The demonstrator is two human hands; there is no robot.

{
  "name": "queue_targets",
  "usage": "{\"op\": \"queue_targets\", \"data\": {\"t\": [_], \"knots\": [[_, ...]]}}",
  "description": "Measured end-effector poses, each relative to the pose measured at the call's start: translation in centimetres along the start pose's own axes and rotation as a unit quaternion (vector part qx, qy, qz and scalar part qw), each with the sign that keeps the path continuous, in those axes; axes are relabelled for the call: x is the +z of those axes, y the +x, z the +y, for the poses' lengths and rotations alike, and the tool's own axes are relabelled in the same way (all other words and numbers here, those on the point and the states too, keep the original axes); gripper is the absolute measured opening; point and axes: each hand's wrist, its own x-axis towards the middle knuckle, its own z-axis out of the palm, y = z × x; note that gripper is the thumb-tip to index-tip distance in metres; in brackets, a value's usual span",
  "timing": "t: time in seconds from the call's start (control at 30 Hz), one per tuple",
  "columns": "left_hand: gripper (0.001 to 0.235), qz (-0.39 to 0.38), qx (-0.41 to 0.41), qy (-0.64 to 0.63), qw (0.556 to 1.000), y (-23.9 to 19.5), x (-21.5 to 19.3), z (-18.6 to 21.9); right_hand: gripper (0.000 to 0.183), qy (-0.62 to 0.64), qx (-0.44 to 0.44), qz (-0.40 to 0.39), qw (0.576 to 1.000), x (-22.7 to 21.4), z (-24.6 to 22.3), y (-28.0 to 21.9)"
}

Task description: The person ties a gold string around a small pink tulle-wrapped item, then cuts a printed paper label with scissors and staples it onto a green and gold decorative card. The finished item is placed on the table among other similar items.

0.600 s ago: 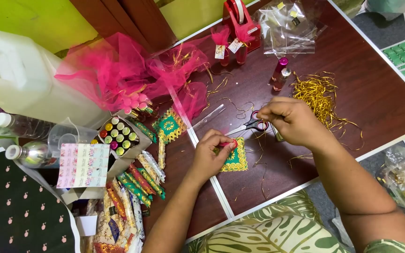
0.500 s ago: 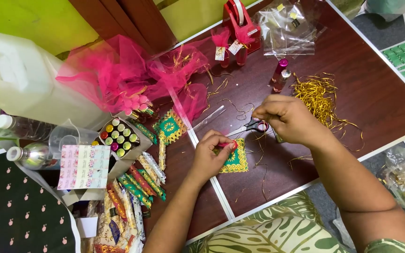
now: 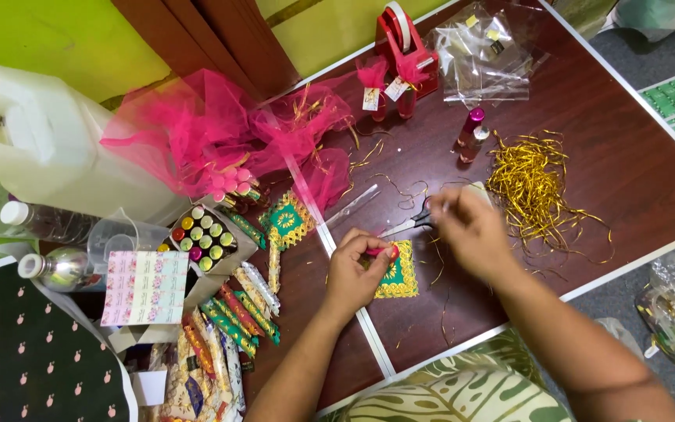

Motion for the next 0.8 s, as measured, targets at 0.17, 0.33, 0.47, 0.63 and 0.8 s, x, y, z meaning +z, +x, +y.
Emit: {"op": "queue_targets", "data": {"t": [0.17, 0.33, 0.47, 0.63, 0.8], "knots": [[0.007, -0.004, -0.002, 0.012, 1.000, 0.0, -0.1, 0.0, 0.016, 0.125, 0.185, -0.083, 0.971, 3.2, 1.9, -2.7], [0.006, 0.007, 0.009, 0.016, 1.000, -0.1, -0.1, -0.2, 0.015, 0.250, 0.245, -0.061, 0.935, 5.4, 1.4, -1.7], [0.006, 0.012, 0.007, 0.018, 1.000, -0.2, -0.1, -0.1, 0.007, 0.288, 0.263, -0.036, 0.920, 6.1, 1.4, -1.5], [0.006, 0.009, -0.004, 0.015, 1.000, -0.1, 0.1, 0.2, 0.005, 0.323, 0.303, 0.005, 0.897, 6.0, 0.2, -2.0], [0.007, 0.014, -0.005, 0.013, 1.000, -0.1, 0.0, 0.6, 0.006, 0.366, 0.277, 0.056, 0.887, 6.2, -1.1, -2.1]]}}
